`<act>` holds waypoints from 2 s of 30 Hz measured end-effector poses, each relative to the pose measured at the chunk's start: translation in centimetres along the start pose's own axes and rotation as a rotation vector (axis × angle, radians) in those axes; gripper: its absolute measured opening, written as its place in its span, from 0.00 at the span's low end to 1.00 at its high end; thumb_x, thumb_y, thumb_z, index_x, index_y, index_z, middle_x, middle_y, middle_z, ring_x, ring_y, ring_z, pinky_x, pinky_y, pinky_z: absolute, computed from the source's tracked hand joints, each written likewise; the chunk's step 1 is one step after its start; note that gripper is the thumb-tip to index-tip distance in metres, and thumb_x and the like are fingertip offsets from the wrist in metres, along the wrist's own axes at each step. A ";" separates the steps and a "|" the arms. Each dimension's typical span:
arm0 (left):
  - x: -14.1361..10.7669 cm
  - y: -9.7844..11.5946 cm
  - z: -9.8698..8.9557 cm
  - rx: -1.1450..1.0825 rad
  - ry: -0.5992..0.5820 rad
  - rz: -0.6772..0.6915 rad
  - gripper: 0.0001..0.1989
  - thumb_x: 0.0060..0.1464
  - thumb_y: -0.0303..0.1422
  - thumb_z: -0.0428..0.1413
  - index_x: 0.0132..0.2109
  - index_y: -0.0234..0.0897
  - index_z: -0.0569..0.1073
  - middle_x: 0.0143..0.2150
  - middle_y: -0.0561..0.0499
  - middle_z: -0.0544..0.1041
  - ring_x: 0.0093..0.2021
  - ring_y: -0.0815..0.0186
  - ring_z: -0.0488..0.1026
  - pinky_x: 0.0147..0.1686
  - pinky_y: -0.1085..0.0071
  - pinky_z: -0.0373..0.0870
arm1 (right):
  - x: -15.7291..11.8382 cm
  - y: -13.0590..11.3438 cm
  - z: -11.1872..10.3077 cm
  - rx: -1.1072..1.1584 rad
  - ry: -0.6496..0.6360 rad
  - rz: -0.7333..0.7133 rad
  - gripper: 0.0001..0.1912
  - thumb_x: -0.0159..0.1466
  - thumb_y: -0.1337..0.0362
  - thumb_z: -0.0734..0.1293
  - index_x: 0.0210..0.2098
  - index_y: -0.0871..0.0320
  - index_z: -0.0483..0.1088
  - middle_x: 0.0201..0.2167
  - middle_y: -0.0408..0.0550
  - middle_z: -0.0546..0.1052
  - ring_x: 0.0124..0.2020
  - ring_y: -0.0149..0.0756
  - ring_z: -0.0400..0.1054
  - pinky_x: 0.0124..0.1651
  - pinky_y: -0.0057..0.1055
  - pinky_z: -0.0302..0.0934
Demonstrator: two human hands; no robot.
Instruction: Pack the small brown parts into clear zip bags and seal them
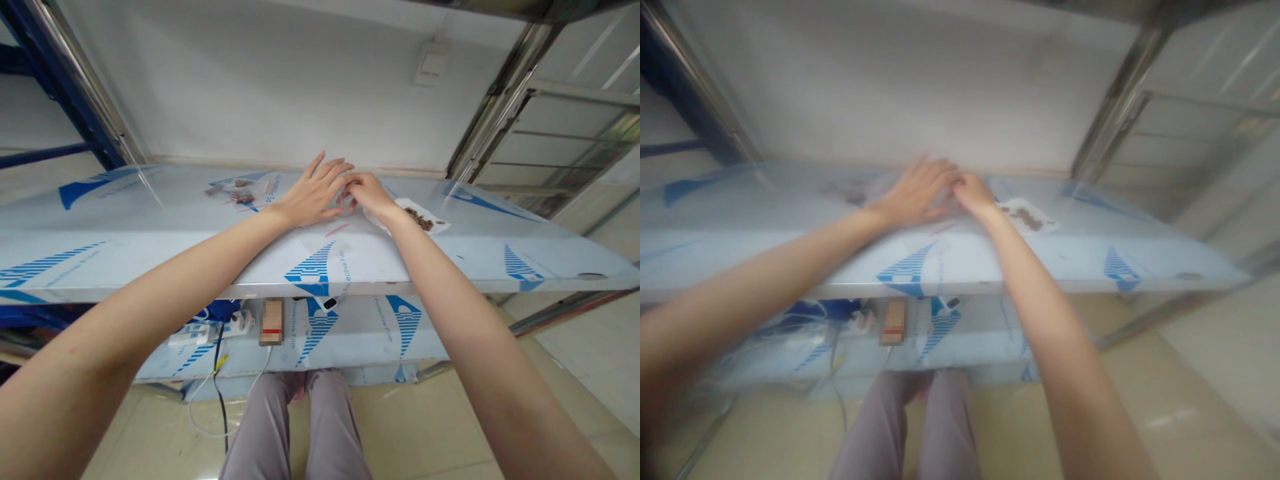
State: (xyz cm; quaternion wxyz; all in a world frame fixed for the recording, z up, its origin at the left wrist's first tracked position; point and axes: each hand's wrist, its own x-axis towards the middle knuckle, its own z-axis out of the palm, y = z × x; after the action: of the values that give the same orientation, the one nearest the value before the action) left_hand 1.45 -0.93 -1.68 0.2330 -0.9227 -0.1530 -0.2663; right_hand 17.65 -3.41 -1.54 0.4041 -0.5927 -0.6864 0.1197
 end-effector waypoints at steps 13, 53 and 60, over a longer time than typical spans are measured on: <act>0.2 -0.7 0.2 -0.108 0.064 -0.115 0.24 0.58 0.45 0.46 0.56 0.36 0.62 0.53 0.43 0.70 0.57 0.60 0.64 0.63 0.50 0.44 | -1.3 -2.0 -0.6 0.367 -0.132 0.046 0.03 0.57 0.71 0.63 0.31 0.62 0.69 0.27 0.45 0.73 0.23 0.26 0.65 0.22 0.20 0.59; -0.1 0.1 -0.9 0.099 0.065 0.010 0.27 0.57 0.45 0.48 0.57 0.31 0.63 0.48 0.38 0.70 0.50 0.58 0.66 0.39 0.68 0.67 | -1.3 -2.3 -0.7 0.356 -0.094 0.069 0.08 0.58 0.76 0.59 0.28 0.64 0.69 0.18 0.41 0.70 0.16 0.22 0.59 0.20 0.21 0.51; -0.2 -0.1 -0.6 0.014 0.137 -0.083 0.28 0.56 0.45 0.48 0.58 0.32 0.63 0.49 0.39 0.70 0.50 0.59 0.67 0.41 0.68 0.67 | -1.7 -2.8 -1.2 0.358 -0.120 0.088 0.07 0.61 0.71 0.60 0.36 0.62 0.70 0.24 0.43 0.73 0.17 0.22 0.61 0.20 0.21 0.55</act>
State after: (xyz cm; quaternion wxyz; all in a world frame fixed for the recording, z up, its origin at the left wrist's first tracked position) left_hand 0.97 -1.19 -1.28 0.2382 -0.8936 -0.1766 -0.3369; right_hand 16.41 -6.10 0.33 0.4558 -0.5324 -0.6505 0.2927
